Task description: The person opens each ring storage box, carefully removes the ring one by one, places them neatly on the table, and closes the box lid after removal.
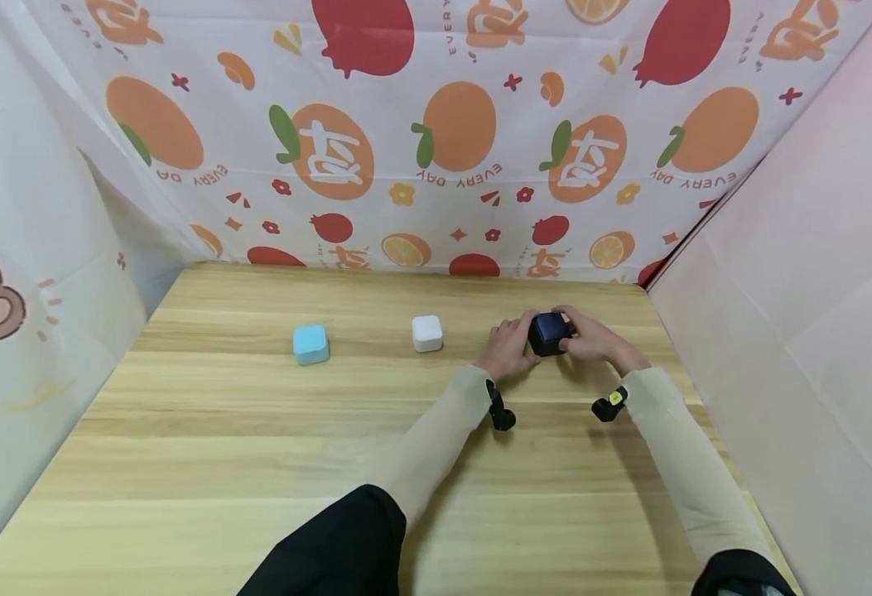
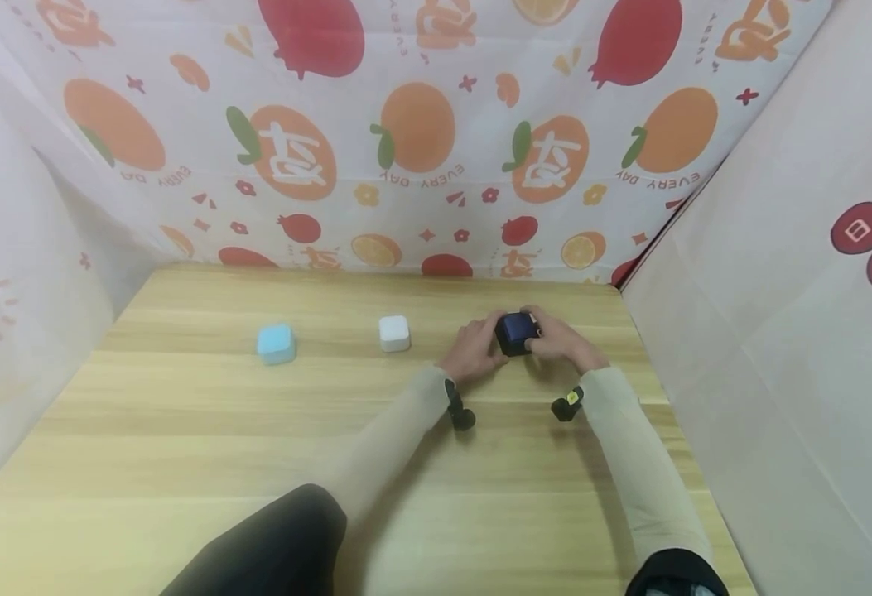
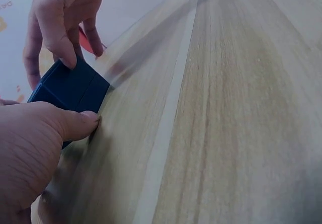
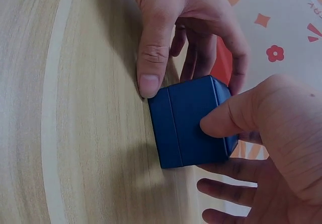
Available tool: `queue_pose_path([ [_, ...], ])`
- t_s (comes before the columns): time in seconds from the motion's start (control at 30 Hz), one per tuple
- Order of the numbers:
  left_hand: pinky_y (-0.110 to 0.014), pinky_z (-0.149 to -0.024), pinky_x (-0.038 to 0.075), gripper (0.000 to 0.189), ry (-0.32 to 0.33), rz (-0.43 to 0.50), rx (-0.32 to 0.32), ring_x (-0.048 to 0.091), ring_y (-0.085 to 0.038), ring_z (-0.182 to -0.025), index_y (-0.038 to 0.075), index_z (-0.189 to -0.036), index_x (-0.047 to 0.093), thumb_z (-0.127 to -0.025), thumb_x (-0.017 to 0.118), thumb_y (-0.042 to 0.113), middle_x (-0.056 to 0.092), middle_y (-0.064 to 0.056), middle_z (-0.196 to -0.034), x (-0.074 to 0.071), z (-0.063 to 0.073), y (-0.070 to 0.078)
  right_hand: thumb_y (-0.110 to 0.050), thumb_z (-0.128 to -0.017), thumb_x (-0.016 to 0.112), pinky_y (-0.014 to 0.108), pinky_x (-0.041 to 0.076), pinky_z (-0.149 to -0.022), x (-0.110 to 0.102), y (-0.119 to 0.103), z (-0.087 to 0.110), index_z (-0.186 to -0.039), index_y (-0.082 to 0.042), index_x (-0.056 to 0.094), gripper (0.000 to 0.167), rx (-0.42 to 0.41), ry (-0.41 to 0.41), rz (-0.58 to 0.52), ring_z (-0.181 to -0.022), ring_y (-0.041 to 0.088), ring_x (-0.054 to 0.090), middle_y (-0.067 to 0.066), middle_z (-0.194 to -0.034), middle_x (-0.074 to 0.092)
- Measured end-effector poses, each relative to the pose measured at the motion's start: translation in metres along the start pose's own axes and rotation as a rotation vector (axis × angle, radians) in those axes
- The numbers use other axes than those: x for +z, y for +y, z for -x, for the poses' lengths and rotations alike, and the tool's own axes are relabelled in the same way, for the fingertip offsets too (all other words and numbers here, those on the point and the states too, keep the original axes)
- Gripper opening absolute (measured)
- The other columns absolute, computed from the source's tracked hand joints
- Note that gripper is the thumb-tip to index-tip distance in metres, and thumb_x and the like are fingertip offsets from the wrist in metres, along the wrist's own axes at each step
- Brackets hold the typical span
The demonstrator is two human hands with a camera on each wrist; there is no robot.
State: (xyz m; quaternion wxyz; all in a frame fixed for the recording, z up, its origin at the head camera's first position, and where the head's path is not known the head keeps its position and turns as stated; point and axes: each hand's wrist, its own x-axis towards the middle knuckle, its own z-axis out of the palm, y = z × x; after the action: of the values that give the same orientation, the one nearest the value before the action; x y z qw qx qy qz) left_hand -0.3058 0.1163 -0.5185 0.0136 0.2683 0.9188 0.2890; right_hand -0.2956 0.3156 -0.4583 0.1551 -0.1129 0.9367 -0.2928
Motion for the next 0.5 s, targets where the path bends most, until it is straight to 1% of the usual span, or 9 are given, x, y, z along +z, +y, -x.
queue_pose_path([
  [0.17,-0.048,-0.104,0.042,0.087,0.007,0.014,-0.003,0.057,-0.034,-0.129,0.02,-0.156,0.029,-0.087,0.081,0.027,0.061,-0.011,-0.144,0.002,-0.0027,-0.0028,-0.003,-0.093,0.056,0.059,0.044,-0.107,0.0007,0.0029,-0.0014,-0.155,-0.008,0.03,0.068,-0.005,0.001,-0.017,-0.126,0.045,0.056,0.034,-0.139,0.054],
  [0.27,-0.048,-0.104,0.042,0.086,0.003,0.031,0.0,0.056,-0.034,-0.13,0.02,-0.156,0.029,-0.088,0.081,0.026,0.061,-0.011,-0.144,0.0028,-0.0034,-0.0045,-0.003,-0.093,0.058,0.061,0.041,-0.11,0.0009,0.0049,-0.0017,-0.155,-0.007,0.03,0.068,-0.014,-0.002,-0.028,-0.132,0.047,0.052,0.034,-0.144,0.05],
  [0.37,-0.049,-0.105,0.041,0.085,-0.004,0.047,0.004,0.055,-0.035,-0.131,0.02,-0.157,0.028,-0.089,0.08,0.025,0.061,-0.012,-0.144,0.0019,-0.0041,-0.0051,-0.004,-0.092,0.06,0.062,0.038,-0.113,-0.0003,0.006,-0.0023,-0.155,-0.003,0.03,0.069,-0.033,0.006,-0.033,-0.138,0.049,0.045,0.033,-0.151,0.043],
  [0.5,-0.05,-0.106,0.041,0.085,-0.014,0.042,0.012,0.054,-0.036,-0.132,0.02,-0.159,0.025,-0.091,0.077,0.022,0.06,-0.012,-0.146,-0.0003,-0.0048,-0.0049,-0.008,-0.092,0.064,0.062,0.036,-0.115,-0.0036,0.0066,-0.004,-0.154,-0.001,0.032,0.071,-0.044,0.022,-0.02,-0.14,0.05,0.042,0.03,-0.155,0.04],
])
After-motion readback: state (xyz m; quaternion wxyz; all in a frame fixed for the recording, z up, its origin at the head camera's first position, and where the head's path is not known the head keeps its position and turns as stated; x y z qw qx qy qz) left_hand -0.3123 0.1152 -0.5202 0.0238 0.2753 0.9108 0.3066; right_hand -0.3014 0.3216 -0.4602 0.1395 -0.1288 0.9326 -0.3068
